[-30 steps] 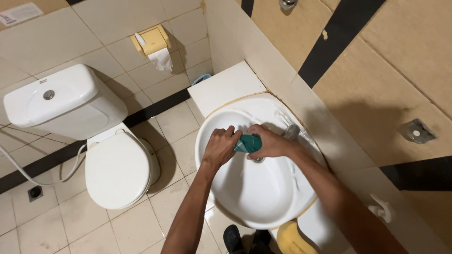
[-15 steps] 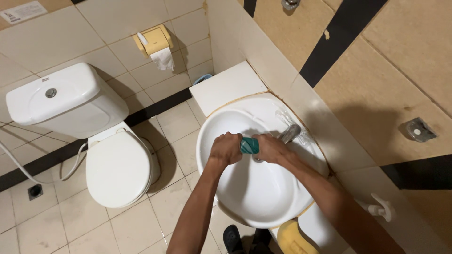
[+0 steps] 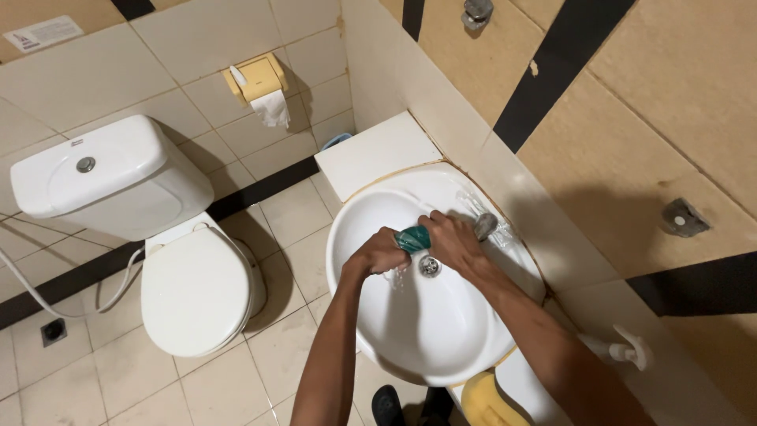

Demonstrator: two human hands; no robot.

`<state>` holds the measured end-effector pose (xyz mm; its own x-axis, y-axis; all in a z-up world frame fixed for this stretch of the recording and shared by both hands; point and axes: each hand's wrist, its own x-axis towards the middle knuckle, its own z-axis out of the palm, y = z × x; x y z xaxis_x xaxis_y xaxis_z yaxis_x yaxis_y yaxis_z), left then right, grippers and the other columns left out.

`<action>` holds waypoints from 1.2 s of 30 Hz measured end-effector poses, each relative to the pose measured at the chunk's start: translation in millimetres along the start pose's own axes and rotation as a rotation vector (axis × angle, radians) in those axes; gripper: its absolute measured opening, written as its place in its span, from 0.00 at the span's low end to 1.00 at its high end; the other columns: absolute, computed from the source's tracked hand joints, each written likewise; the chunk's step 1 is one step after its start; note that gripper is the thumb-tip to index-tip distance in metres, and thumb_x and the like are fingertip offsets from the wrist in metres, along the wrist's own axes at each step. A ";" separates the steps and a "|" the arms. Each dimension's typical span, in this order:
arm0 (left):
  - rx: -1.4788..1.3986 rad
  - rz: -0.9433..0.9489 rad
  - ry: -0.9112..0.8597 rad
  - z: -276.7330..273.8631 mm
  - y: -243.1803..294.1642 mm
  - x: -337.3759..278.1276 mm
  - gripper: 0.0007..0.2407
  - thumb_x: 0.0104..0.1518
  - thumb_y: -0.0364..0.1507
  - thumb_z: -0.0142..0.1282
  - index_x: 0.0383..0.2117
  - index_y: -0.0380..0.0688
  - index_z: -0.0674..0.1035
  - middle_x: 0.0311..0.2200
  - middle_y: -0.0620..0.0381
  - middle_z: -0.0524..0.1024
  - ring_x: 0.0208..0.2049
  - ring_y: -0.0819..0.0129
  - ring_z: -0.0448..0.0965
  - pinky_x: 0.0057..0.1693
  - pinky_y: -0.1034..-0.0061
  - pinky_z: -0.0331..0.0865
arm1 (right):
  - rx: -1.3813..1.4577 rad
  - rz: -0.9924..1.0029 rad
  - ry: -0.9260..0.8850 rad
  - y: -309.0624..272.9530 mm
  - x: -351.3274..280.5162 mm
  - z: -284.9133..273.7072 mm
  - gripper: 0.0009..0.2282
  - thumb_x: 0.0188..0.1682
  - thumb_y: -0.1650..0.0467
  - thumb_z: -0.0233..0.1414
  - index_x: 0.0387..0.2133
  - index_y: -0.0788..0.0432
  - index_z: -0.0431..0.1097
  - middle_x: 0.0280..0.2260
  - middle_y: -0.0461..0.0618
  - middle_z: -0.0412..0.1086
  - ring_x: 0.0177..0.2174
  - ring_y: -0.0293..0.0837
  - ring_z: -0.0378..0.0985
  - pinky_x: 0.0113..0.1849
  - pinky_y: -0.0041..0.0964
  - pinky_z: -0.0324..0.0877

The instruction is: The person wipes a brown door with a green cloth, then rinses and wrings the cloth at a white sink. They spray a cleaning solution onto the tiled floor and walls, then place the spray bottle and cloth on the sink counter.

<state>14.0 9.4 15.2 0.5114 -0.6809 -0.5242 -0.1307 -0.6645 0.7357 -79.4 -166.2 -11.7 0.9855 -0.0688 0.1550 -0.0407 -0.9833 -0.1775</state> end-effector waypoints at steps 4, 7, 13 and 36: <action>0.123 0.330 0.365 12.6 -14.0 3.5 0.12 0.42 0.24 0.64 0.33 0.36 0.78 0.32 0.43 0.80 0.33 0.50 0.81 0.44 0.61 0.73 | 0.049 0.086 -0.007 0.5 7.7 -17.3 0.11 0.36 0.78 0.58 0.34 0.59 0.76 0.33 0.59 0.76 0.34 0.61 0.79 0.37 0.54 0.74; 0.255 0.525 0.595 12.1 -1.1 -29.9 0.30 0.39 0.21 0.68 0.54 0.36 0.70 0.47 0.34 0.70 0.36 0.44 0.75 0.44 0.56 0.72 | 0.281 0.181 -0.101 12.1 6.6 -15.6 0.12 0.35 0.76 0.60 0.35 0.61 0.75 0.32 0.61 0.77 0.35 0.59 0.81 0.40 0.49 0.74; 1.030 0.707 0.815 18.3 -47.3 -6.7 0.32 0.45 0.18 0.62 0.64 0.41 0.69 0.50 0.41 0.73 0.35 0.57 0.78 0.45 0.65 0.74 | 0.554 0.328 -0.449 -8.9 4.0 -39.9 0.15 0.31 0.74 0.62 0.34 0.61 0.74 0.30 0.58 0.78 0.33 0.53 0.83 0.38 0.43 0.75; -0.230 -0.025 -0.156 11.9 -27.6 2.8 0.08 0.29 0.16 0.55 0.08 0.40 0.67 0.11 0.60 0.64 0.11 0.72 0.58 0.19 0.75 0.50 | -0.033 -0.201 0.144 15.4 -18.4 30.3 0.17 0.30 0.79 0.59 0.36 0.58 0.75 0.33 0.56 0.75 0.28 0.57 0.81 0.28 0.50 0.75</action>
<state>8.9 22.2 -11.6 0.3729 -0.7164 -0.5896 0.0857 -0.6061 0.7907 -93.2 -175.1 -46.7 0.9407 0.1082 0.3216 0.1465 -0.9844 -0.0975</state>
